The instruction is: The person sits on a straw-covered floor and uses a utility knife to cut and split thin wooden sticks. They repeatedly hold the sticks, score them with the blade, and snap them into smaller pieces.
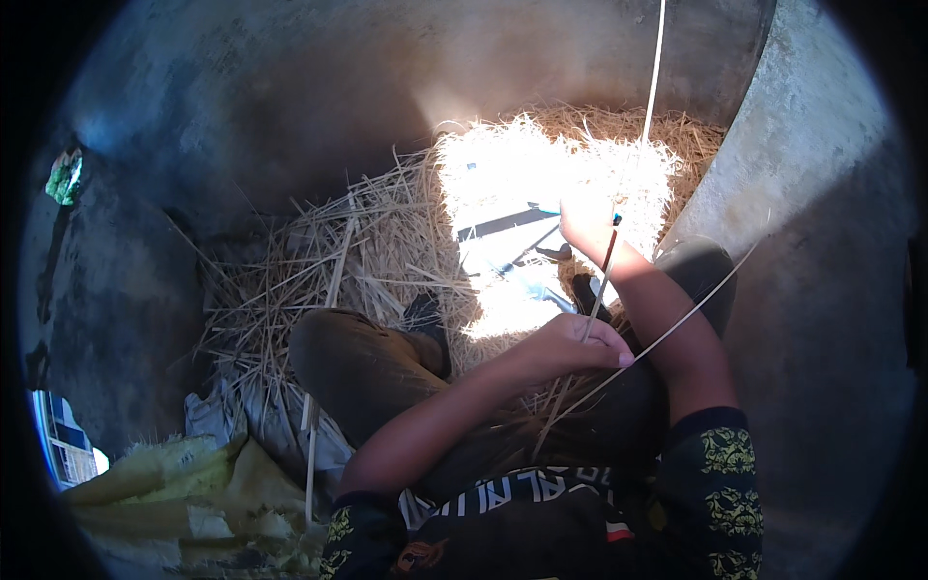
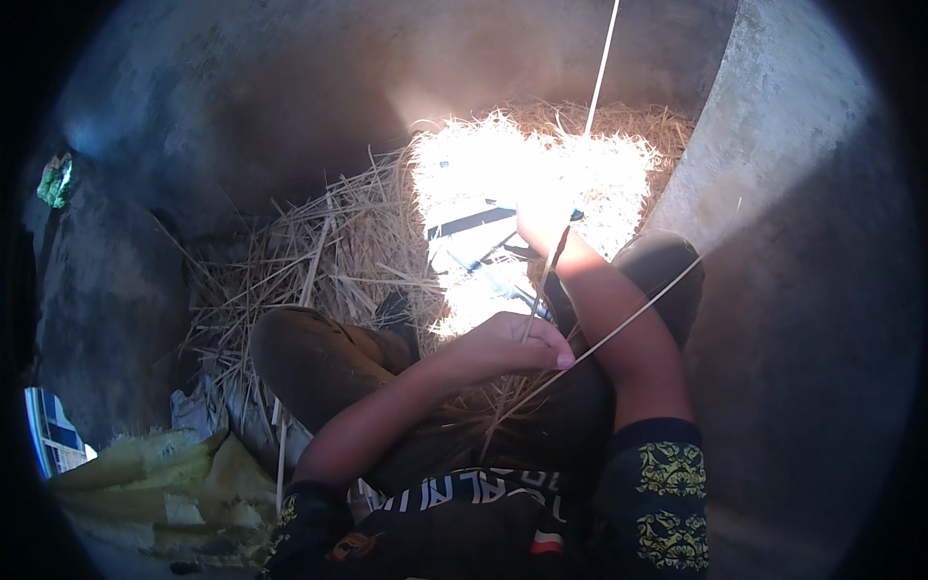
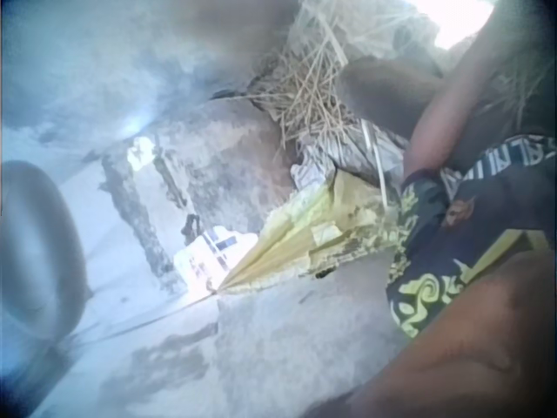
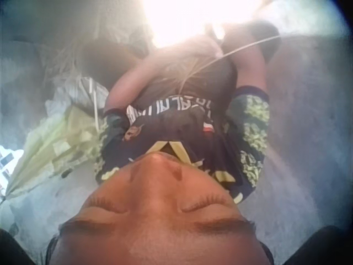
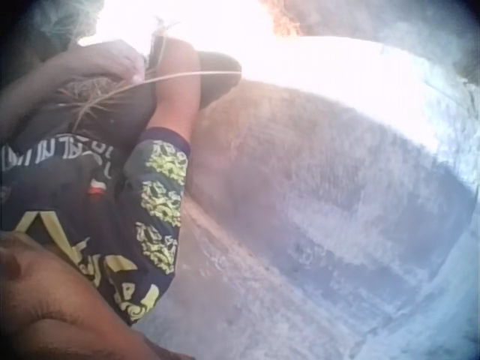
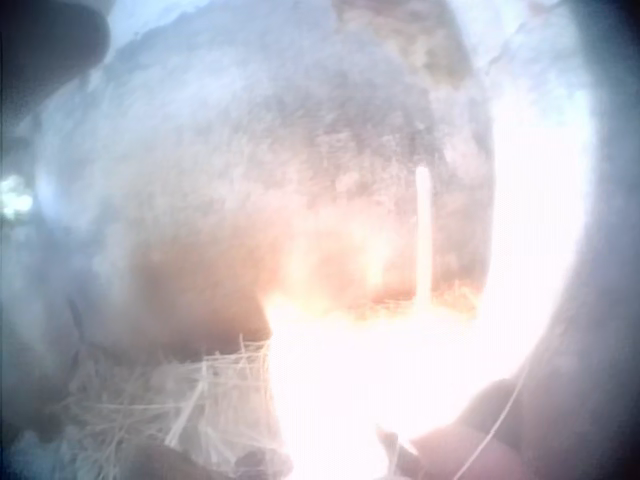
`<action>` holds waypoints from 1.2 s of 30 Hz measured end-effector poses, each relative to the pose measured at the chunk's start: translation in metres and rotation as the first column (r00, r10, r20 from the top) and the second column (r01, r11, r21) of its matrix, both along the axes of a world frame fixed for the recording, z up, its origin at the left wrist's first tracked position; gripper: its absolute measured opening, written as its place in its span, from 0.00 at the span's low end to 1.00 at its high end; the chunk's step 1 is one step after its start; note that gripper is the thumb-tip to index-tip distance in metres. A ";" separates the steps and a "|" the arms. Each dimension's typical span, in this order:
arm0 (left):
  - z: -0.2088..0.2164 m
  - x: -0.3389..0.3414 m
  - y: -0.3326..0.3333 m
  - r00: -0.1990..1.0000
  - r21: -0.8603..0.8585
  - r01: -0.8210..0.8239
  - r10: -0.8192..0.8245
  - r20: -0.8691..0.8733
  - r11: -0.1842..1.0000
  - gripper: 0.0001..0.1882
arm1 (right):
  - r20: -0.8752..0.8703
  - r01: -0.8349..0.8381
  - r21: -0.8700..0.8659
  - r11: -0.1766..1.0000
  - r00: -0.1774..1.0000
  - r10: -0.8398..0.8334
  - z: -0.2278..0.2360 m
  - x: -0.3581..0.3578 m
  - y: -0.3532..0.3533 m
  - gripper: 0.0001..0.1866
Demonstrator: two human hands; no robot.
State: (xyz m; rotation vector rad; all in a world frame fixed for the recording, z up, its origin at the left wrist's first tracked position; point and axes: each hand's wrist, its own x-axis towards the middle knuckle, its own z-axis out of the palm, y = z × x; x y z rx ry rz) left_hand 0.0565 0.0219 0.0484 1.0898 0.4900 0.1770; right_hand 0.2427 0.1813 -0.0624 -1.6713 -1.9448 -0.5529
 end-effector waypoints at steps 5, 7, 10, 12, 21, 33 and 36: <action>-0.003 -0.003 0.002 1.000 -0.020 -0.020 0.020 0.006 1.000 0.11 | 0.012 -0.040 0.039 0.998 0.999 0.040 0.005 -0.005 -0.002 0.06; -0.001 -0.002 -0.001 1.000 0.009 -0.030 0.030 -0.002 0.999 0.12 | 0.010 -0.041 0.010 0.999 0.999 0.041 0.004 -0.005 -0.003 0.06; -0.002 0.001 -0.003 0.999 0.049 -0.034 0.034 -0.005 0.998 0.14 | 0.060 0.128 -0.144 0.981 0.991 -0.121 0.006 -0.011 -0.002 0.08; -0.007 0.000 0.000 0.999 0.046 -0.012 0.013 -0.030 0.999 0.14 | 0.088 0.109 -0.130 0.986 0.991 -0.098 0.008 -0.013 -0.005 0.08; 0.006 -0.023 0.016 0.966 -0.078 -0.223 0.231 0.114 0.972 0.07 | 0.004 0.030 -0.428 0.903 1.000 -0.031 0.009 -0.023 -0.014 0.10; 0.023 -0.098 0.061 0.583 0.213 -0.794 0.812 0.001 0.569 0.11 | 0.098 0.137 -0.793 0.594 0.990 -0.098 0.058 -0.012 -0.052 0.14; 0.023 -0.103 0.060 0.619 0.253 -0.766 0.784 0.044 0.590 0.10 | 0.071 0.144 -0.778 0.611 0.987 -0.143 0.068 0.002 -0.055 0.16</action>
